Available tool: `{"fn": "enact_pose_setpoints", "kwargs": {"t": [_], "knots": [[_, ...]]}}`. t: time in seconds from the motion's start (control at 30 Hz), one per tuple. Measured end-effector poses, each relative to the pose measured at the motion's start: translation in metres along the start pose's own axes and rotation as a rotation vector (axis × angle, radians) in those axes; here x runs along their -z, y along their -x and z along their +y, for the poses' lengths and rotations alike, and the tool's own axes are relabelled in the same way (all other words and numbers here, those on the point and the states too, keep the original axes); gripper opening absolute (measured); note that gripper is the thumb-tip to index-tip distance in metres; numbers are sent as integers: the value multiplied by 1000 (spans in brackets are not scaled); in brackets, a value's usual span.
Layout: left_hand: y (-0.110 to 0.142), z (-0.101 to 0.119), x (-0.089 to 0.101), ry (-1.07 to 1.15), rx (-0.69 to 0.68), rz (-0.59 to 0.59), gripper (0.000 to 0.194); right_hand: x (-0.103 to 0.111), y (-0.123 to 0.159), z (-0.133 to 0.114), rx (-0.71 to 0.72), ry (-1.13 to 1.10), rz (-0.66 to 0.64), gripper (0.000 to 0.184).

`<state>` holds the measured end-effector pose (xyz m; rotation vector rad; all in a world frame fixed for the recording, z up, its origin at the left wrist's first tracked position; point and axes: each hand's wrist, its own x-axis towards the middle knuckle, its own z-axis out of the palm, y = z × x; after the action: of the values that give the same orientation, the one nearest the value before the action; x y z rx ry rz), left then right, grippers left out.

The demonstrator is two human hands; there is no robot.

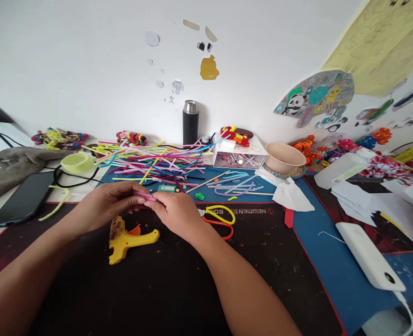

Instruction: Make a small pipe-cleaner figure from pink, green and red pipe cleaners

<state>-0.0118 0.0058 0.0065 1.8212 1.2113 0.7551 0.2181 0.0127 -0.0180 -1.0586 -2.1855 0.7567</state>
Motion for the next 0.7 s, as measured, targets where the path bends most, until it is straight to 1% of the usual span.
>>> {"fn": "enact_pose_setpoints", "kwargs": {"t": [0.17,0.33,0.43,0.6,0.7], "knots": [[0,4,-1,1,-27,54,43,3,1,-6,-60,-137,-18,31],[2,10,-3,-55,-116,142,47,2,1,-5,-126,-366,-71,38],[2,12,-5,-80,-151,176,45,1,0,-3,-155,-472,-87,37],[1,13,-6,-63,-171,174,40,4,-2,-6,-180,-514,-88,35],[1,12,-8,60,-103,154,40,6,-1,-10,-175,-501,-80,34]]}}
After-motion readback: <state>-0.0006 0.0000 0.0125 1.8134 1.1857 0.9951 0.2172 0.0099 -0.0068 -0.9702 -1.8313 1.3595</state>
